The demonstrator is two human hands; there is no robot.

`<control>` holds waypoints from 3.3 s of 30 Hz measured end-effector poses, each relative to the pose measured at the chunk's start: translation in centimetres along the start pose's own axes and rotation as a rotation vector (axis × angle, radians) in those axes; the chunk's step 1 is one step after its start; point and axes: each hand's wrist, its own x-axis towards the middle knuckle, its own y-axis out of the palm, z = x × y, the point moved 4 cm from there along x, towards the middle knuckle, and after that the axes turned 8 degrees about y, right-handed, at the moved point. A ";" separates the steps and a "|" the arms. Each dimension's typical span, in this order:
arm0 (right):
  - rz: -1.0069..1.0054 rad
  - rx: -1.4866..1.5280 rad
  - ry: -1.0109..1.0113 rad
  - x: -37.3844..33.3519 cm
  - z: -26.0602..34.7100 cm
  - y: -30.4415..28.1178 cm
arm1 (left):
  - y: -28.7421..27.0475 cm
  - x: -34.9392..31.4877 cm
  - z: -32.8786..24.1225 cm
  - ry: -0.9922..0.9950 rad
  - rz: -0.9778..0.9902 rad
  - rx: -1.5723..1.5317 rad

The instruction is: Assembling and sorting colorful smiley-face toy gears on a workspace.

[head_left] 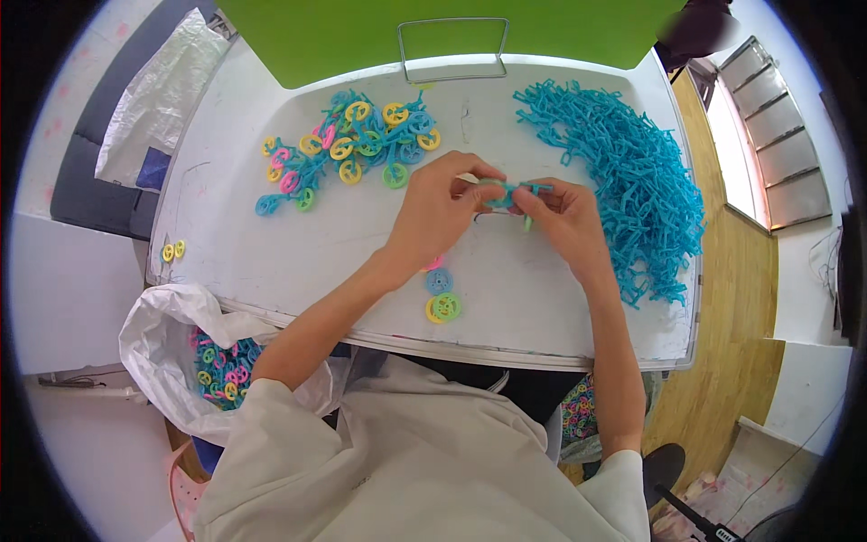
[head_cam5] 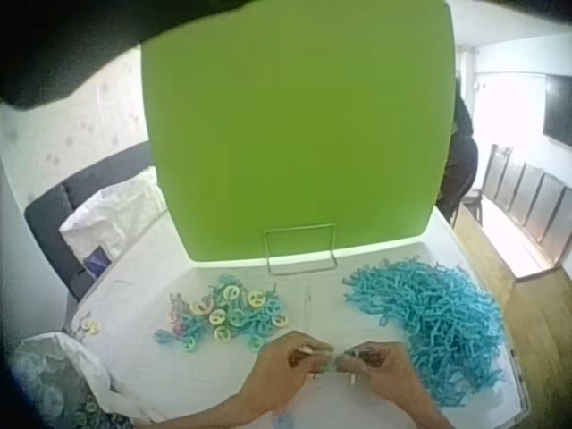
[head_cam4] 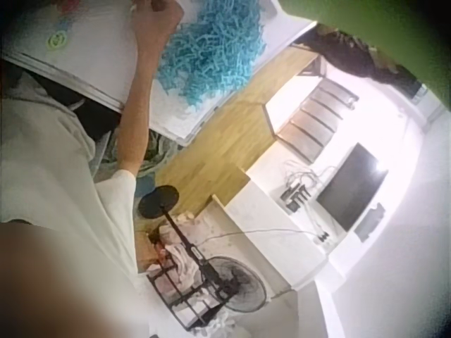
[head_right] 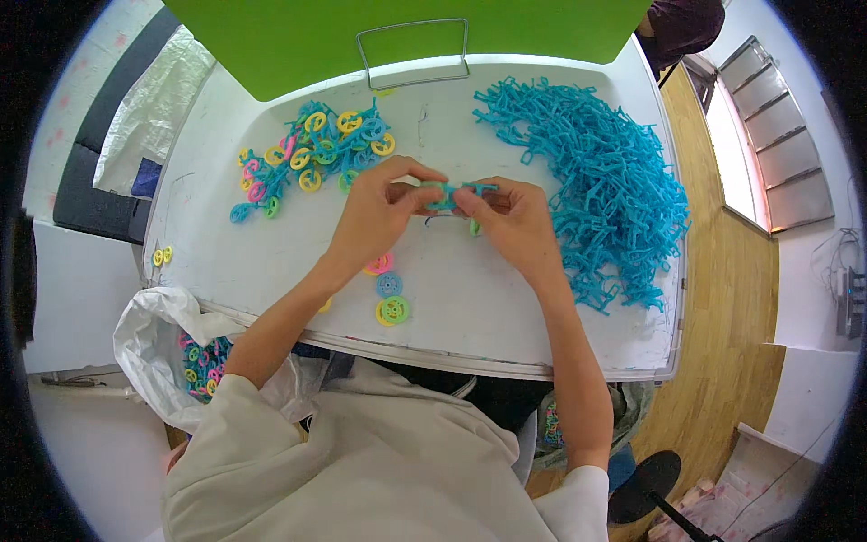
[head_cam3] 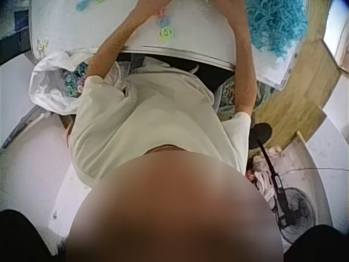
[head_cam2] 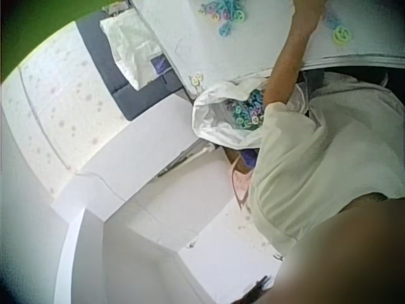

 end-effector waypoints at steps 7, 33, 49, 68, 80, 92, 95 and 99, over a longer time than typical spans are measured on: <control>-0.102 0.106 -0.095 -0.6 1.0 0.5 | -0.1 0.0 0.9 -0.117 -0.040 -0.322; -0.379 -0.156 -0.283 -1.0 1.1 0.5 | 0.7 -0.7 0.8 -0.091 -0.154 -0.322; -0.165 -0.305 -0.376 -0.9 2.1 0.2 | 0.7 -0.5 0.8 -0.155 -0.094 -0.342; -0.148 -0.077 -0.066 -0.2 0.2 0.8 | 0.4 -0.7 1.3 -0.034 -0.114 -0.205; -0.287 -0.259 -0.211 -1.2 1.0 1.4 | 0.3 -0.5 1.7 -0.092 -0.009 -0.050; -0.218 -0.136 -0.351 -1.5 1.9 1.0 | -0.2 -0.5 0.2 0.103 -0.182 -0.128; -0.357 -0.263 -0.506 -2.2 2.8 1.4 | -0.2 -0.7 -0.1 0.169 -0.234 -0.175; -0.438 -0.320 -0.688 -3.1 3.5 1.7 | -0.5 -1.1 -0.9 0.221 -0.233 -0.124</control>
